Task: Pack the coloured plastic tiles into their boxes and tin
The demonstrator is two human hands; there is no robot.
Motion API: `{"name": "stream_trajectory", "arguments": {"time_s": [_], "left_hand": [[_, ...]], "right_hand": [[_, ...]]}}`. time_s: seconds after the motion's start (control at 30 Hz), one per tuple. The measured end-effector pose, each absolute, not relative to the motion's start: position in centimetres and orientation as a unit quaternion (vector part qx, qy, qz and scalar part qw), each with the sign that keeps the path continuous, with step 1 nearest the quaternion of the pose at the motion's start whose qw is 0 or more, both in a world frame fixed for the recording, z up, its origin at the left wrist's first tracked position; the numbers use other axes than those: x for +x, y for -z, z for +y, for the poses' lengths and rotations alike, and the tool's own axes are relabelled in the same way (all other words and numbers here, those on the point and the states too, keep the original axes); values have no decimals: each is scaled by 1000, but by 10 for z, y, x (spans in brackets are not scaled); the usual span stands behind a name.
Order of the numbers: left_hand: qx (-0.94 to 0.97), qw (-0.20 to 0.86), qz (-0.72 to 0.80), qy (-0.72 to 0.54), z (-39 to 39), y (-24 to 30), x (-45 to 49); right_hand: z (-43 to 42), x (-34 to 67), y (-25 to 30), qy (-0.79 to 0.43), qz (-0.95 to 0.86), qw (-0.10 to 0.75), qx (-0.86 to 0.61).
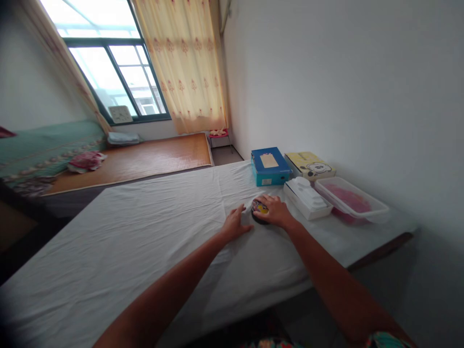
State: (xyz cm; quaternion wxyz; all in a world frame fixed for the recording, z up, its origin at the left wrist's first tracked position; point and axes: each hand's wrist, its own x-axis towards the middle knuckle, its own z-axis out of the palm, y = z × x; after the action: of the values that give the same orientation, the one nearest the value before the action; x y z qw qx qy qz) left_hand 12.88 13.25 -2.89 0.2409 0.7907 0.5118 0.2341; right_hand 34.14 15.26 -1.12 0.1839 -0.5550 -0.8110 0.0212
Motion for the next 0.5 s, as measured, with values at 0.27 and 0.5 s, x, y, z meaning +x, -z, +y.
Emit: {"name": "stream_trajectory", "arguments": {"time_s": [0.27,0.5], "left_hand": [[814,188,509,-209,91,17,55],[828,154,493,-218,70,13,27]], "right_hand": [[135,326,27,70,-814,189,-544],[158,363,27,101,-784,157,-592]]}}
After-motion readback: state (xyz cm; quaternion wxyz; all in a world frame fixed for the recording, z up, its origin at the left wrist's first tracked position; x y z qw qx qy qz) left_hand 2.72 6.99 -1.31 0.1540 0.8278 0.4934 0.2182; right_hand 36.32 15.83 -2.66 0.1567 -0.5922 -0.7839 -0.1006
